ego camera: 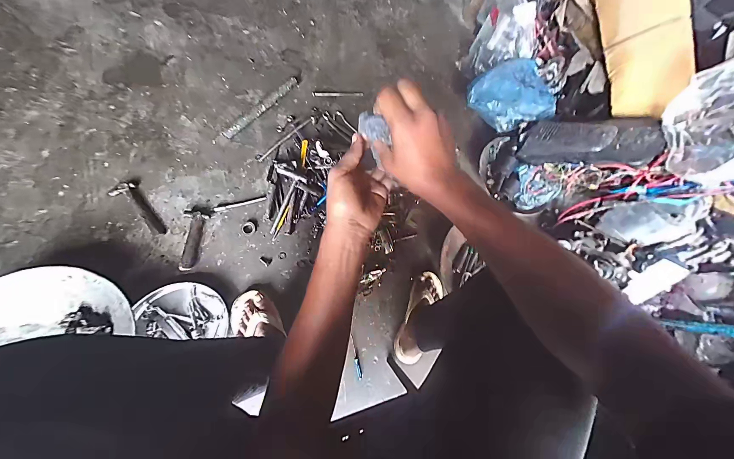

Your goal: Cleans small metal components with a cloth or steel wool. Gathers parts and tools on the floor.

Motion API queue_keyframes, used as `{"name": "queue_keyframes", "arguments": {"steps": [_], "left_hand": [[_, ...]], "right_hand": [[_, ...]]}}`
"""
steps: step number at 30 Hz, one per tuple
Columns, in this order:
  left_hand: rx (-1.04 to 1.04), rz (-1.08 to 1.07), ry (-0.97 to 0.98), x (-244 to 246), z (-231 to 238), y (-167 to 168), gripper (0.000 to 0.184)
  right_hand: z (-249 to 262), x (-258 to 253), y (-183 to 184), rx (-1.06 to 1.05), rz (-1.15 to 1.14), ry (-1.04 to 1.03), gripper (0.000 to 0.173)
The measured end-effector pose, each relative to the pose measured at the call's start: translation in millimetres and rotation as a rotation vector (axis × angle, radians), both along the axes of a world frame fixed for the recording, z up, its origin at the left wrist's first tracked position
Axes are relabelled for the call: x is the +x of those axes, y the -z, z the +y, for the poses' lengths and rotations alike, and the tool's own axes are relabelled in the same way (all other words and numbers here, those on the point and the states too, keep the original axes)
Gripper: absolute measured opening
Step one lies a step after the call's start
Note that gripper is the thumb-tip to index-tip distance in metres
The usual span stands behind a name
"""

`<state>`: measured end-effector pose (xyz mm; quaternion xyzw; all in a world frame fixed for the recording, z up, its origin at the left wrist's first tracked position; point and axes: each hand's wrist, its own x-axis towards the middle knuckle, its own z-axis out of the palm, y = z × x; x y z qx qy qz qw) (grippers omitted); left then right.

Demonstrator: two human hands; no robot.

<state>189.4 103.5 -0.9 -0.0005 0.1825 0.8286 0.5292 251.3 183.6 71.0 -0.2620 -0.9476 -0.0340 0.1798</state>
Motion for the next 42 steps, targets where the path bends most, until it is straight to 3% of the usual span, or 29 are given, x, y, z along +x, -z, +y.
{"name": "queue_keyframes", "arguments": {"steps": [4, 7, 9, 11, 14, 16, 18, 22, 28, 34, 42], "left_hand": [[-0.153, -0.054, -0.014, -3, -9, -5, 0.028], [-0.320, 0.067, -0.039, -23, -8, 34, 0.023], [-0.509, 0.393, -0.081, -39, -9, 87, 0.017], [-0.774, 0.905, -0.057, -51, -20, 148, 0.023], [-1.021, 1.492, 0.379, -49, -38, 211, 0.036], [-1.036, 1.686, 0.665, -32, -39, 249, 0.036], [-1.044, 1.827, 0.772, -8, -37, 278, 0.031], [-1.063, 1.924, 0.935, 25, -36, 290, 0.039], [-1.194, 1.892, 1.098, 28, -33, 303, 0.043], [-1.165, 1.956, 1.162, 36, -31, 294, 0.031], [-1.040, 1.963, 1.164, 24, -33, 304, 0.030]], "right_hand": [[-1, 7, -26, 0.103, 0.074, 0.034, 0.032], [-3, 27, -46, -0.055, 0.205, -0.023, 0.025], [-2, 46, -52, -0.119, 0.285, -0.067, 0.024], [1, 66, -56, -0.198, 0.326, -0.052, 0.026], [12, 87, -60, -0.329, 0.395, -0.024, 0.028], [19, 97, -60, -0.371, 0.415, -0.030, 0.027], [25, 106, -57, -0.418, 0.409, -0.011, 0.027], [34, 120, -53, -0.495, 0.419, 0.003, 0.025], [43, 128, -50, -0.545, 0.438, -0.017, 0.027], [49, 127, -51, -0.558, 0.458, 0.015, 0.026], [43, 121, -51, -0.548, 0.430, -0.053, 0.025]]}}
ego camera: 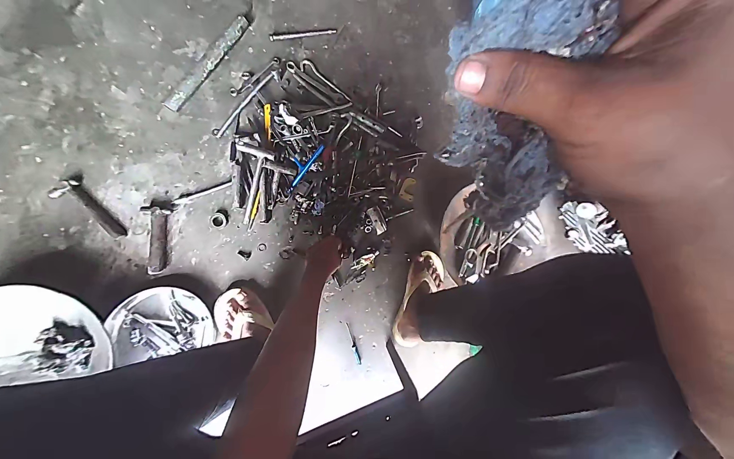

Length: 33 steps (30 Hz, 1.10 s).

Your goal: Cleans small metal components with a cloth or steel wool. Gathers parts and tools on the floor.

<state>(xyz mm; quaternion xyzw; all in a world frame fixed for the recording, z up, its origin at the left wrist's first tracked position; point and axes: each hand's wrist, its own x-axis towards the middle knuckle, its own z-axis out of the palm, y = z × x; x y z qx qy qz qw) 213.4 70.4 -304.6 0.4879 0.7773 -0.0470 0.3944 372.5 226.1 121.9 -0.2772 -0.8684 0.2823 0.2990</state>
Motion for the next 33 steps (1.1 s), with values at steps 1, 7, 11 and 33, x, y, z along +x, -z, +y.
{"name": "queue_keyframes", "arguments": {"steps": [1, 7, 11, 33], "left_hand": [[0.009, -0.017, 0.010, -2, 0, 1, 0.031], [0.100, -0.160, -0.100, -14, -8, 12, 0.034], [0.166, -0.521, -0.492, -26, 0, -20, 0.038], [1.828, -0.978, -0.576, -25, 12, -340, 0.033]], "right_hand": [[1, -1, 0, 0.002, -0.005, -0.020, 0.024], [7, -5, 7, 0.005, -0.059, -0.016, 0.023], [12, -11, 12, 0.001, -0.118, -0.045, 0.026], [-44, -57, -7, -0.682, 0.257, -0.224, 0.016]]}}
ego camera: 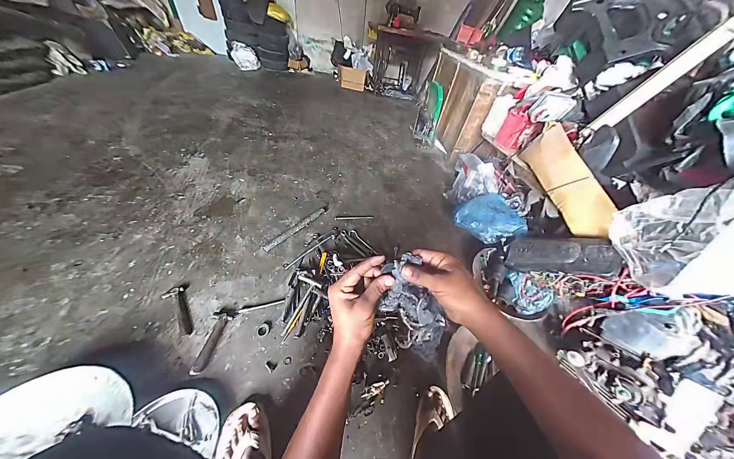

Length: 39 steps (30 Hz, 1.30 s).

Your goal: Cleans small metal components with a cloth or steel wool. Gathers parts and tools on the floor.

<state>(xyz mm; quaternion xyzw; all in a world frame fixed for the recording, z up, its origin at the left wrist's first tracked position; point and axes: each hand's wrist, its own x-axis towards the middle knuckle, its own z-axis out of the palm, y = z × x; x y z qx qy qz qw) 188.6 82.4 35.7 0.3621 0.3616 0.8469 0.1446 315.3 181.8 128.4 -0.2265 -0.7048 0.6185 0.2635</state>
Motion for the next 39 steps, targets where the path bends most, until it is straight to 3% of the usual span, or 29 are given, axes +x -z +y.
{"name": "queue_keyframes", "arguments": {"steps": [7, 14, 16, 19, 23, 32, 39], "left_hand": [[0.108, 0.052, 0.189, -13, -12, -2, 0.044], [0.088, 0.068, 0.144, -26, -19, 0, 0.038], [0.177, -0.068, 0.266, -28, -21, 1, 0.038], [0.421, -0.339, 0.611, -30, -23, 6, 0.033], [0.583, -0.457, 0.867, -29, -22, 15, 0.029], [0.664, -0.500, 1.004, -19, -17, 20, 0.025], [0.642, -0.441, 1.022, -17, -15, 18, 0.023]], "right_hand": [[-16, -11, 2, -0.052, 0.070, -0.135, 0.016], [-32, -26, 10, -0.010, 0.047, -0.120, 0.023], [-27, -28, 7, -0.016, 0.026, 0.065, 0.022], [0, -27, 0, -0.016, 0.077, 0.254, 0.022], [13, -20, -9, 0.084, 0.146, 0.204, 0.015], [-19, -24, -6, 0.300, 0.209, 0.083, 0.017], [-14, -23, -6, 0.318, 0.243, 0.104, 0.016]]}}
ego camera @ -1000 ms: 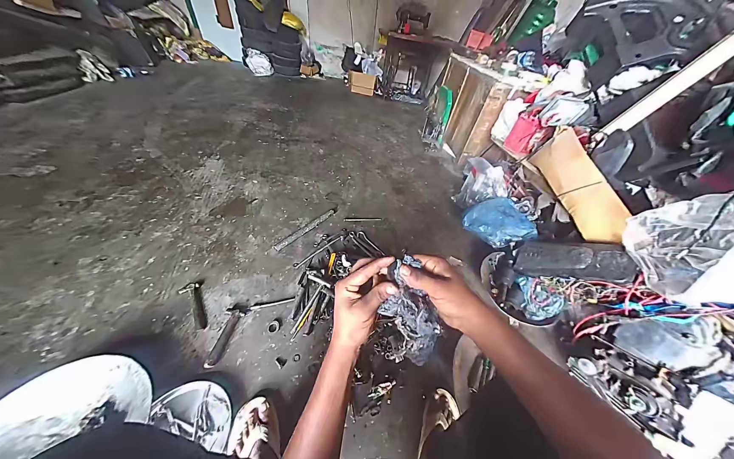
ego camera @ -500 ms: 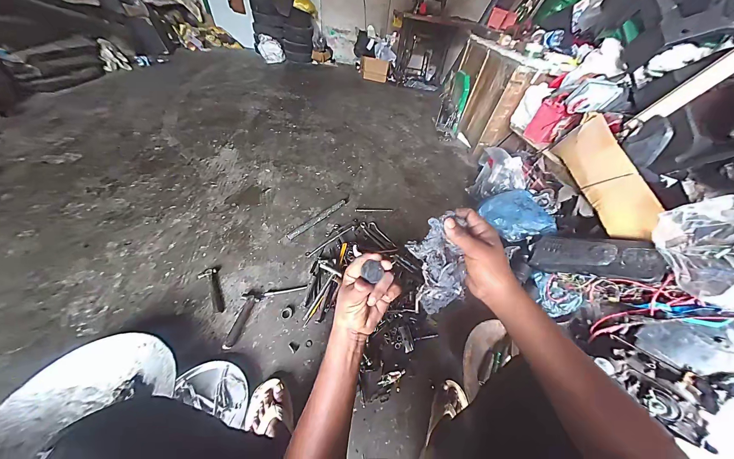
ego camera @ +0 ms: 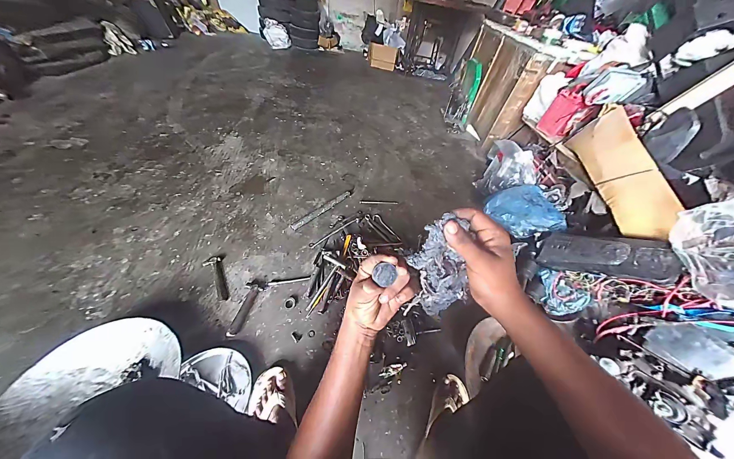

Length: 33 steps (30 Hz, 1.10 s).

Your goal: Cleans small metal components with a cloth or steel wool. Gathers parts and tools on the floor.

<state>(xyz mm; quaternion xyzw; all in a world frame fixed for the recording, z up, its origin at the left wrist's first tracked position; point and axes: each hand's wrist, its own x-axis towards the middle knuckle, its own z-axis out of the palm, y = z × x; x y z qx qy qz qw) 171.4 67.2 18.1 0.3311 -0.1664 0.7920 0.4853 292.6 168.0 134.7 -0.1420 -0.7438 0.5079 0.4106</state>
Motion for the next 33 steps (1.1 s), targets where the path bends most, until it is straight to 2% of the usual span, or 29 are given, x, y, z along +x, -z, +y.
{"name": "queue_keyframes", "arguments": {"steps": [8, 12, 17, 21, 26, 29, 33], "left_hand": [[0.013, 0.033, -0.008, -1, 2, 5, 0.026], [-0.053, 0.068, -0.152, 1, 3, 2, 0.029], [-0.144, 0.074, -0.323, 8, 1, -5, 0.027], [-0.162, 0.110, -0.352, 6, 6, 1, 0.025], [-0.280, 0.150, -0.407, 5, 7, 3, 0.025], [-0.301, 0.071, -0.386, 15, 7, -5, 0.019], [-0.199, 0.030, -0.200, 24, 5, -5, 0.017]], "right_hand": [[-14, 4, -4, 0.097, -0.013, -0.094, 0.022], [-22, 3, -3, 0.157, 0.005, -0.181, 0.025], [-40, -1, 4, 0.128, -0.070, -0.227, 0.042], [-33, 2, -2, 0.177, -0.117, -0.207, 0.034], [-23, 11, -15, 0.184, -0.140, -0.212, 0.025], [-25, 5, -2, 0.277, -0.173, -0.158, 0.027], [-22, 2, 2, 0.216, -0.165, -0.177, 0.028]]}}
